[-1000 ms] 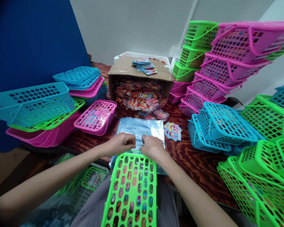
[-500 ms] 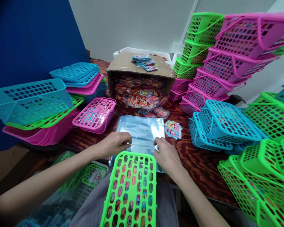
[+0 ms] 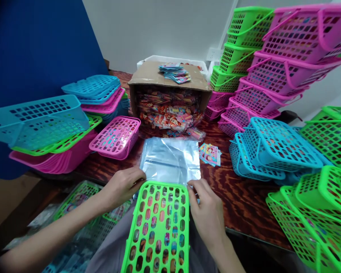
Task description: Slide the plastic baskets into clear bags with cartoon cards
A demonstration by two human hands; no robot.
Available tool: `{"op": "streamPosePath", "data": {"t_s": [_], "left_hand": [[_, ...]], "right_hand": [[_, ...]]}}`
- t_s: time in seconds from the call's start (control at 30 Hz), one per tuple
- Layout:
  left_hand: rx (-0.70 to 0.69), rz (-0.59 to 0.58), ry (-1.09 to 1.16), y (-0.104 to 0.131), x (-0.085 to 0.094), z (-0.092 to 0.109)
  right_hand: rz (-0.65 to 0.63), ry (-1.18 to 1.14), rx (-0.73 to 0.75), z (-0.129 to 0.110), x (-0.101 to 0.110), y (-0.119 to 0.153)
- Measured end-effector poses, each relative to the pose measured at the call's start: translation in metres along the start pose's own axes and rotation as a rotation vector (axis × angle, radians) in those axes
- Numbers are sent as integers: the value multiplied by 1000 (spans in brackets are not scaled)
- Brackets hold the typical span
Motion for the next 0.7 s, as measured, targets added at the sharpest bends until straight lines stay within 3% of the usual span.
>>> {"op": "streamPosePath", "data": {"t_s": [0.13,0.33,0.43,0.6,0.7], "left_hand": [[-56,153,-72,15,-2,6],[-174,240,-237,29,-4,11],[-91,271,-172,30,-1,10],[206,346,152,31,4,9],[198,411,167,42,4,14]], "right_hand": [[145,123,149,-6,0,20],[221,260,350,-17,-3,45],[228,291,387,-24,-5,45],[223,235,394,-29,-8,42],[225,195,400,-25,-9,46]]}}
Point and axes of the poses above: each hand's wrist, its own y-axis away from the middle knuckle, its own x-axis out of the back of the hand, z = x × y, the point moved 3 cm from there along -y, towards the middle knuckle, and after that the axes turned 9 degrees about z, right-handed, at the moved point
